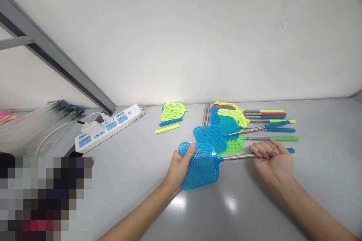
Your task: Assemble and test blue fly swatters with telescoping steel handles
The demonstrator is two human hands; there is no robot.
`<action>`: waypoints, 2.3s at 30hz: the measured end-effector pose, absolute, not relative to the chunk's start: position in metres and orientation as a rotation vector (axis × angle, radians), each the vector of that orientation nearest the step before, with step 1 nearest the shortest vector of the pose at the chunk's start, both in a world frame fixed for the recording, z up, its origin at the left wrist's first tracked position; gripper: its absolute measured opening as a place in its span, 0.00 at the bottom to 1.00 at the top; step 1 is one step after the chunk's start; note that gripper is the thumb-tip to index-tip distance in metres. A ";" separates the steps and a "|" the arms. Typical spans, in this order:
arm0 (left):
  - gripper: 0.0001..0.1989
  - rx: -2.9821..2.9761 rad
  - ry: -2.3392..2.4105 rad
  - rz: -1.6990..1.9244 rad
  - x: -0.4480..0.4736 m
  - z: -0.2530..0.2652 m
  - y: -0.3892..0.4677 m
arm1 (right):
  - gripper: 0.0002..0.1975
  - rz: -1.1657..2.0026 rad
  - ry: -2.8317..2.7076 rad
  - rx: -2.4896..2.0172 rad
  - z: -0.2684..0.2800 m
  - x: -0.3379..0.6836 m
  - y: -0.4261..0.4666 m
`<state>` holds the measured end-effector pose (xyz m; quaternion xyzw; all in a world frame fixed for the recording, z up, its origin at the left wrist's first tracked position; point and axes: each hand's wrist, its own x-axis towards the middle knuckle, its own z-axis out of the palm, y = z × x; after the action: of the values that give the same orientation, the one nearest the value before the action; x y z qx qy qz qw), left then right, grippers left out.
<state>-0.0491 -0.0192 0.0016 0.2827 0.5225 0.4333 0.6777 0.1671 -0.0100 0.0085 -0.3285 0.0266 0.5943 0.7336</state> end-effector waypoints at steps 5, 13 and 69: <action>0.20 0.623 1.166 0.935 -0.051 0.000 -0.020 | 0.19 1.298 -0.030 -0.764 0.005 0.167 -0.013; 0.19 0.566 1.177 0.914 -0.053 0.007 -0.018 | 0.19 1.333 -0.024 -0.739 -0.004 0.164 -0.014; 0.21 0.509 1.021 0.738 -0.063 0.012 -0.003 | 0.17 1.535 0.200 -0.738 0.016 0.180 -0.005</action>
<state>-0.0631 -0.0029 0.0118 0.2353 0.4720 0.3415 0.7780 0.1796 -0.0052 0.0156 -0.3256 0.0883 0.6770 0.6542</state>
